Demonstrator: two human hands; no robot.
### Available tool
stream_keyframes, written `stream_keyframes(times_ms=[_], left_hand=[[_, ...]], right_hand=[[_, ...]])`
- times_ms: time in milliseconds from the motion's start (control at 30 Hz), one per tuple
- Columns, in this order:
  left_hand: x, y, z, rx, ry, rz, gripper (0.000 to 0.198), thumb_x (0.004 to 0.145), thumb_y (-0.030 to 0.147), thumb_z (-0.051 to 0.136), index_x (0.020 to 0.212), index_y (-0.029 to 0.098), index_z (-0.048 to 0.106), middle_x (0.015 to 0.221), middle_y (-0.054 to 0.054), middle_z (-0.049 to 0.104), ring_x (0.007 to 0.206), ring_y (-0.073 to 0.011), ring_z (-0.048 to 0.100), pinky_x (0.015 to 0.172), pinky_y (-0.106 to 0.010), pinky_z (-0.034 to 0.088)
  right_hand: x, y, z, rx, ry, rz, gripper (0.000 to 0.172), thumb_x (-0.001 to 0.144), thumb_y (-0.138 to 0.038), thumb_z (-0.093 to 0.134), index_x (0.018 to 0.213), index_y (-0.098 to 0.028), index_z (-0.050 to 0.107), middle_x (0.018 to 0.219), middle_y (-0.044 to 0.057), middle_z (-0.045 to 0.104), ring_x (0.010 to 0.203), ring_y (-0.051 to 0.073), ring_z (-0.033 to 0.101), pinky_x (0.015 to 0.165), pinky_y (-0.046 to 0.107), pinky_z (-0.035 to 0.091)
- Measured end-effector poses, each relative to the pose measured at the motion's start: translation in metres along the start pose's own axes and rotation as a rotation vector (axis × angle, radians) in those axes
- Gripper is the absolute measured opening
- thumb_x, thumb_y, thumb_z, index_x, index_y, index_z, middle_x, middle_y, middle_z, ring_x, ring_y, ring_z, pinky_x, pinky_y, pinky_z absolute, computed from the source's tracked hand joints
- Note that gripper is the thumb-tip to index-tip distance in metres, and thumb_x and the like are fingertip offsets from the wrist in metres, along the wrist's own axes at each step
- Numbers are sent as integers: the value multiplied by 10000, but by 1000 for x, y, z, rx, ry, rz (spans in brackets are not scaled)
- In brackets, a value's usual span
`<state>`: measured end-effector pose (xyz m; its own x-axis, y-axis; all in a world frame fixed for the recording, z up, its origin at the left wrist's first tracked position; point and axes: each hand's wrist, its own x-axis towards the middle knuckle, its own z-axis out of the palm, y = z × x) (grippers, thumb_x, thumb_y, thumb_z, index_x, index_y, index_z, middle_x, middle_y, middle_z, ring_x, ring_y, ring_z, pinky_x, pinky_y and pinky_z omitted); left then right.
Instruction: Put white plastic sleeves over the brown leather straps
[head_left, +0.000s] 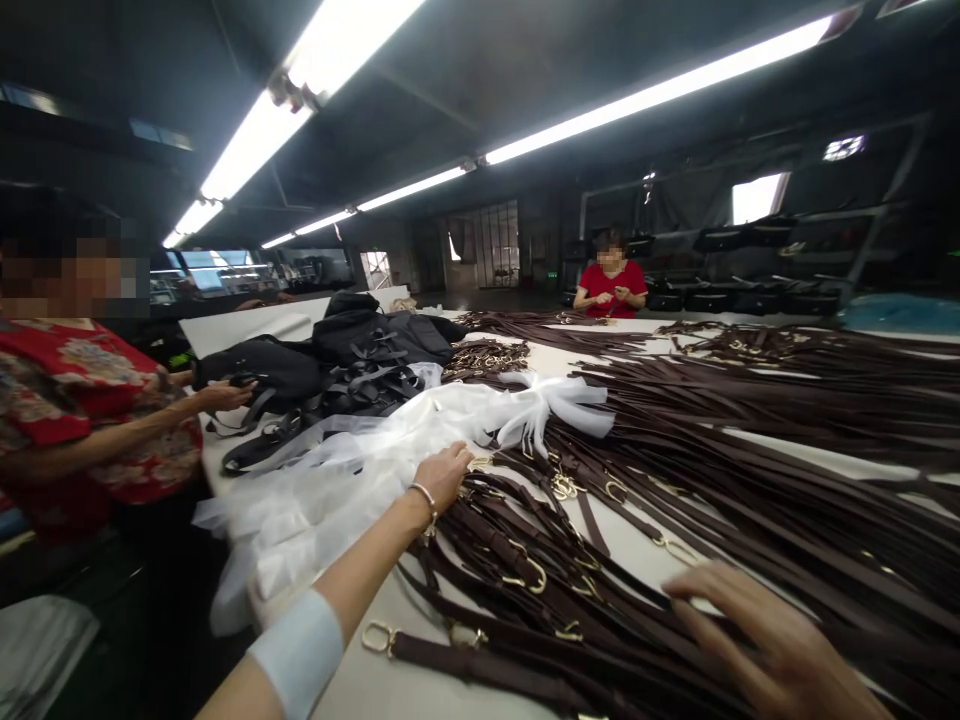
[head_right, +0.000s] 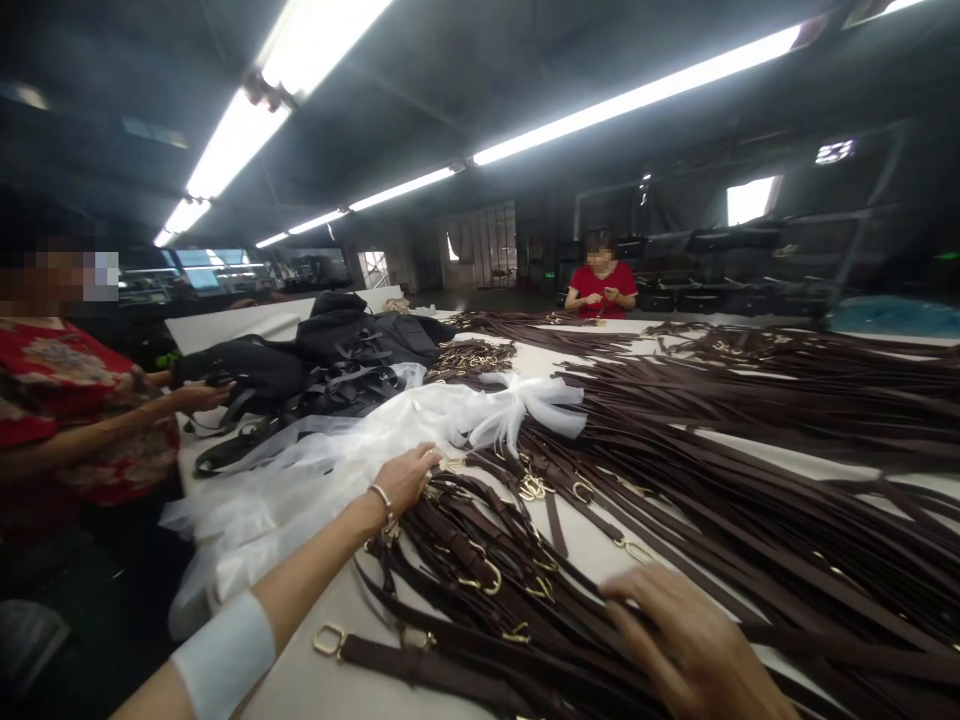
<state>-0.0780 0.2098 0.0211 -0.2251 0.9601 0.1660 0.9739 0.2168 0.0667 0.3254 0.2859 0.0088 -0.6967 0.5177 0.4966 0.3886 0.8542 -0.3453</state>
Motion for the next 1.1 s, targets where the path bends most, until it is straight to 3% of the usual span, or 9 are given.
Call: stream_keyframes(times_ms=[133,267,433,633,733,867,967,1033,1100], left_hand=[[50,-15,18,136,-91,-6,421,854,64,499,1243,222,536,1347,-151,518,1120,-294,613,867,-440,552],[67,-29,28,238,-113,32,388,874,52,448,1224,193,538,1181,-158,587,1104,-291,606,867,-439,555],[86,-38,48,257,-102,106,448,898,38,359,1272,234,511,1353,-144,482,1107,-274,598,795,-393,566],[113,-36,56,182,-58,57,312,927,83,368,1121,198,584,1210,-112,587,977,-243,659,745,-340,533],[97,-31,35,142,26,28,270,1002,222,325,1126,177,561,1038,-96,651,920,-227,657,743,-319,508],[38,-34,-6,38,158,145,324,1020,400,357,975,199,606,922,-39,674,879,-173,635,781,-267,468],[-10,-46,-27,-66,250,238,343,1013,431,373,913,214,619,839,-7,681,761,-144,635,714,-248,456],[-33,-57,-34,-81,281,220,342,1003,437,385,918,209,625,821,-14,686,725,-147,637,680,-247,451],[-50,-72,-38,-97,285,141,344,985,436,401,893,200,633,786,-19,684,683,-152,633,647,-246,444]], right_hand=[[129,-11,30,-106,37,-173,275,966,-352,435,1115,-239,637,1090,78,666,1032,236,615,926,396,537],[222,-8,79,-263,16,-133,370,904,-273,511,1255,-169,565,1268,114,600,1180,262,534,1043,411,452],[268,17,126,-400,-97,-95,615,783,-139,577,1389,-138,470,1460,137,458,1347,316,390,1116,455,365],[283,44,141,-475,-153,-34,697,777,-203,646,1433,-125,421,1521,170,372,1408,358,291,1155,517,281],[290,46,140,-498,-137,-15,727,817,-331,662,1459,-143,380,1534,168,349,1417,358,269,1141,532,294],[303,45,148,-558,-171,-33,804,800,-392,698,1484,-180,333,1582,141,263,1440,353,217,1117,541,324],[308,46,159,-611,-242,-46,593,860,-355,617,1411,-212,448,1576,122,289,1431,347,241,1082,558,356],[308,48,165,-630,-247,-35,391,919,-239,485,1302,-211,558,1565,118,314,1422,337,262,1058,565,373],[308,50,167,-647,-230,-14,385,937,-144,373,1239,-198,605,1553,130,330,1417,337,264,1030,569,391]])
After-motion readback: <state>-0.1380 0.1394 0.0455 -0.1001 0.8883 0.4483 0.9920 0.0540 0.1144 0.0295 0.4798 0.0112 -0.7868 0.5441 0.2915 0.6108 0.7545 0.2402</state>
